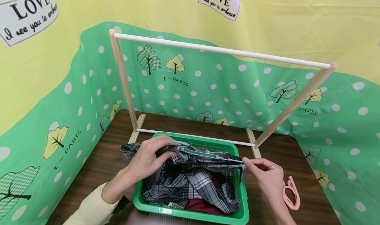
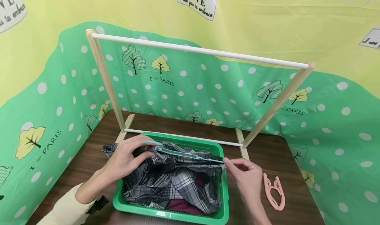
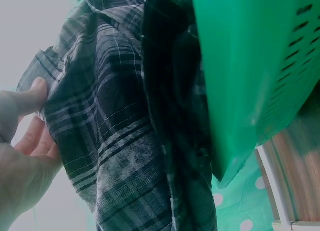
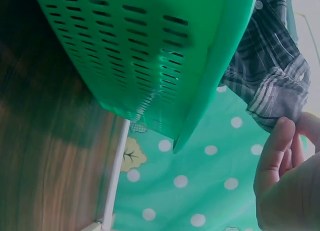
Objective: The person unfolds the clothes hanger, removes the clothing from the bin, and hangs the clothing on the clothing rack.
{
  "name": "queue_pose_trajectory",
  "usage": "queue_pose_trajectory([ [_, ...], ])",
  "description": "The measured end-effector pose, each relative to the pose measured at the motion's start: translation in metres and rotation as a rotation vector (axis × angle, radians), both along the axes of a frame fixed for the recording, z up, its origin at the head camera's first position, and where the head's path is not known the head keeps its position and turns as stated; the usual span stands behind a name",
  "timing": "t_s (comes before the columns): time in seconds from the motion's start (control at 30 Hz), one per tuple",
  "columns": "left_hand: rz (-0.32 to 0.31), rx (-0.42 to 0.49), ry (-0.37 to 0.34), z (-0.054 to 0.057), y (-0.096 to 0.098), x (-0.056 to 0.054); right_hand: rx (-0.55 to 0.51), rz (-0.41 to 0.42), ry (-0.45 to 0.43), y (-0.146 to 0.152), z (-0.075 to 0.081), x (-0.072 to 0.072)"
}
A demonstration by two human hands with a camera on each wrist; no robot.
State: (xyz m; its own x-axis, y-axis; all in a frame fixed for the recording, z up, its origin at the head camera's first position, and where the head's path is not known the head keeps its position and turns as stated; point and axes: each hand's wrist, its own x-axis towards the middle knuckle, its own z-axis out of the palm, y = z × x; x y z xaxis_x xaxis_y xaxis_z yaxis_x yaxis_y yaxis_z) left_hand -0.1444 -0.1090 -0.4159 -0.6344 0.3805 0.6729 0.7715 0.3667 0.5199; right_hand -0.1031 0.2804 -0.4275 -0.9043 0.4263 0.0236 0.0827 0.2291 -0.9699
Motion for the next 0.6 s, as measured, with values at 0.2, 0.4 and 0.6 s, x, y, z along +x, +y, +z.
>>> queue_pose_trajectory([
  [0.2,-0.001,0.009,0.002,-0.001,0.001,-0.002,0.142,-0.064,0.094,-0.008,-0.002,0.003],
  [0.4,0.004,-0.002,0.007,0.000,0.002,-0.003,0.411,-0.103,0.306,-0.016,-0.010,0.006],
  [0.6,-0.013,-0.027,-0.018,0.000,0.004,-0.002,0.668,0.014,0.637,-0.013,-0.021,0.000],
])
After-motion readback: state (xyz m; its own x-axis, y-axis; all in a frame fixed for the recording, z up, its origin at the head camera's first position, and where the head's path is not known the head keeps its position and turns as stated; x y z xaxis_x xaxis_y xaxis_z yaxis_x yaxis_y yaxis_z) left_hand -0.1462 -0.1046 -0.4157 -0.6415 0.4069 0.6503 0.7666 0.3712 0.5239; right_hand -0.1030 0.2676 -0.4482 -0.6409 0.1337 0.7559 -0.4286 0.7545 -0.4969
